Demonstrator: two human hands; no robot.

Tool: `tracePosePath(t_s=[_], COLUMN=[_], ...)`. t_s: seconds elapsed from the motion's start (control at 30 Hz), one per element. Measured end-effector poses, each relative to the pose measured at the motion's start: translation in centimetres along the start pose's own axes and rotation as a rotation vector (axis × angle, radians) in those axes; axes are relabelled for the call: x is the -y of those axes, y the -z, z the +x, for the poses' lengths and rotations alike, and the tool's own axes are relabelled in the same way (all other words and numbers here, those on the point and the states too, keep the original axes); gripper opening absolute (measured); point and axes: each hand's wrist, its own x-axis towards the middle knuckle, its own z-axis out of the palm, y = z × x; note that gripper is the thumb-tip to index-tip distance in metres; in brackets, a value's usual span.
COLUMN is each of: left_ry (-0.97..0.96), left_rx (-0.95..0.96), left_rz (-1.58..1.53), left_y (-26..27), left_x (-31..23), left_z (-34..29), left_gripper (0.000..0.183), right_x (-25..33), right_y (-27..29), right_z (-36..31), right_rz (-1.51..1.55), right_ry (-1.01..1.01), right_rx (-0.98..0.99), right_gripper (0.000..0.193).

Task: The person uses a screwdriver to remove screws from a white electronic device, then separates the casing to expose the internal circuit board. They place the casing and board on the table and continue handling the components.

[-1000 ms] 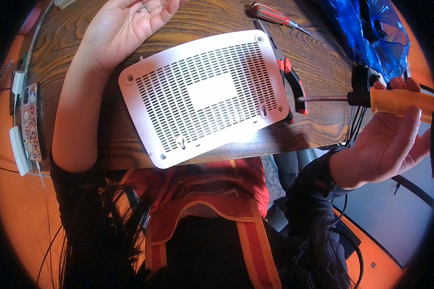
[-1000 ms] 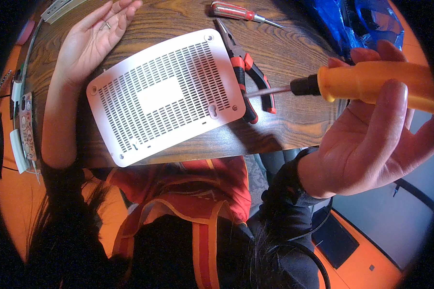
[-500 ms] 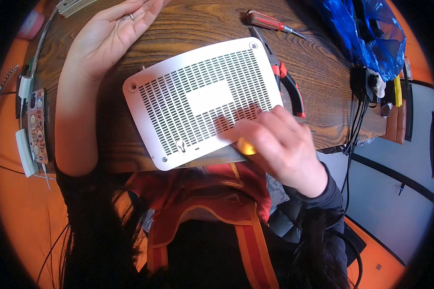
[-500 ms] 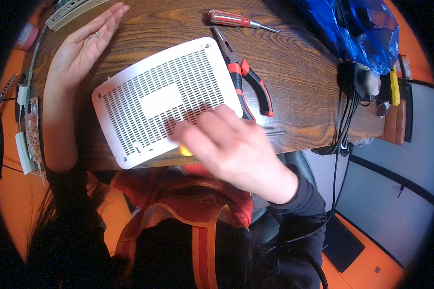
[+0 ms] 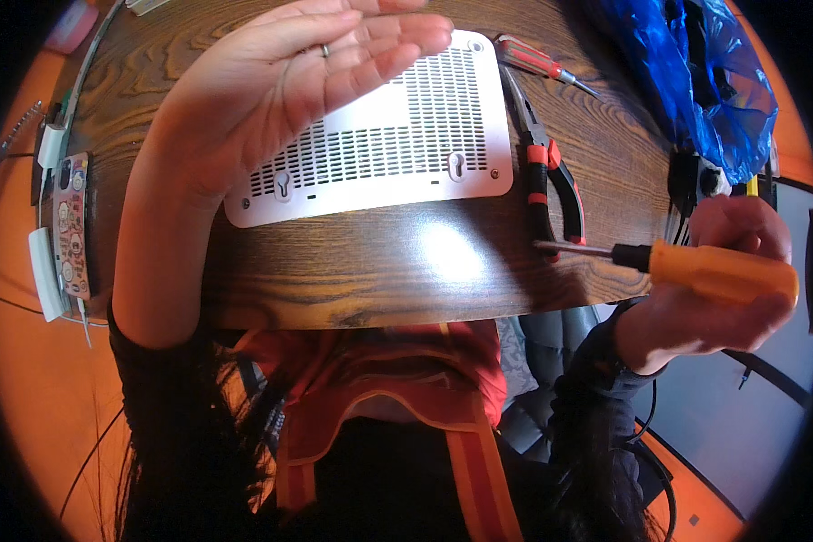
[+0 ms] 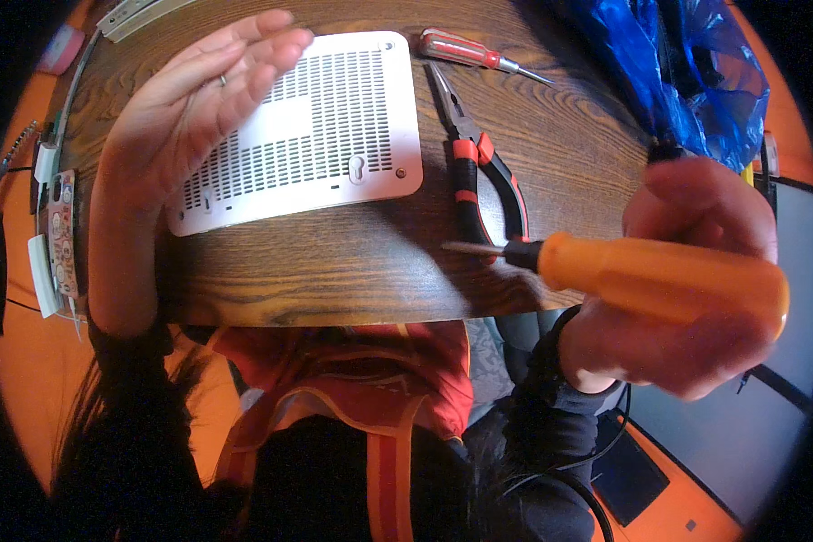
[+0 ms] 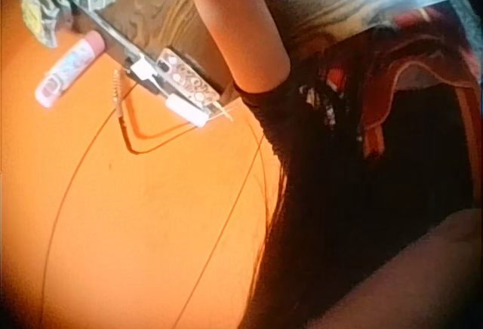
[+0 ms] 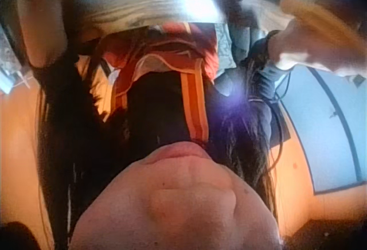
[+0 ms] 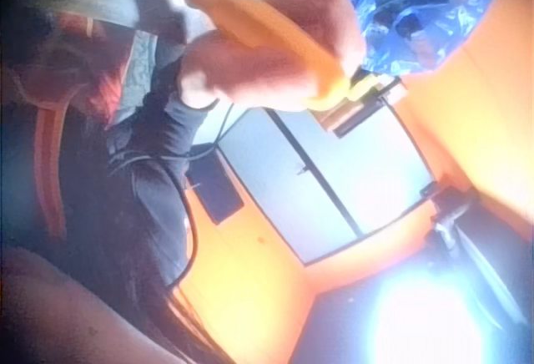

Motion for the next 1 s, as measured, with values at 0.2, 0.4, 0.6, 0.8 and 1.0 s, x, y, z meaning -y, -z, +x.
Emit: tracePosePath(t_s=[0.2,0.4,0.6,0.8,1.0], left_ry=[0.047,0.046,0.035,0.091,0.09], left_rx=[-0.212,-0.211,-0.177,-0.207,-0.2], left_rz=[0.168,0.156,0.17,0.03,0.065], left_y=[-0.1,-0.4,-0.4,-1.1,-0.9], left_x=[1.3,1.3,1.4,0.8,1.0], left_z=[0.5,0.4,0.5,0.1,0.7], left_gripper=[0.035,0.035,0.034,0.033,0.037], right_x=[-0.5,-0.7,-0.5,-0.4,2.3], right_y=[-2.0,-2.4,-2.5,-2.4,-1.1], right_z=[0.3,0.5,0.2,0.6,1.2], right_rz=[-0.23,-0.083,-0.071,-0.002,-0.388], right_ry=[0.047,-0.039,-0.051,0.078,-0.228], right_rx=[-0.211,-0.242,-0.188,-0.077,0.084], right_gripper=[0.026,0.018,0.017,0.02,0.034])
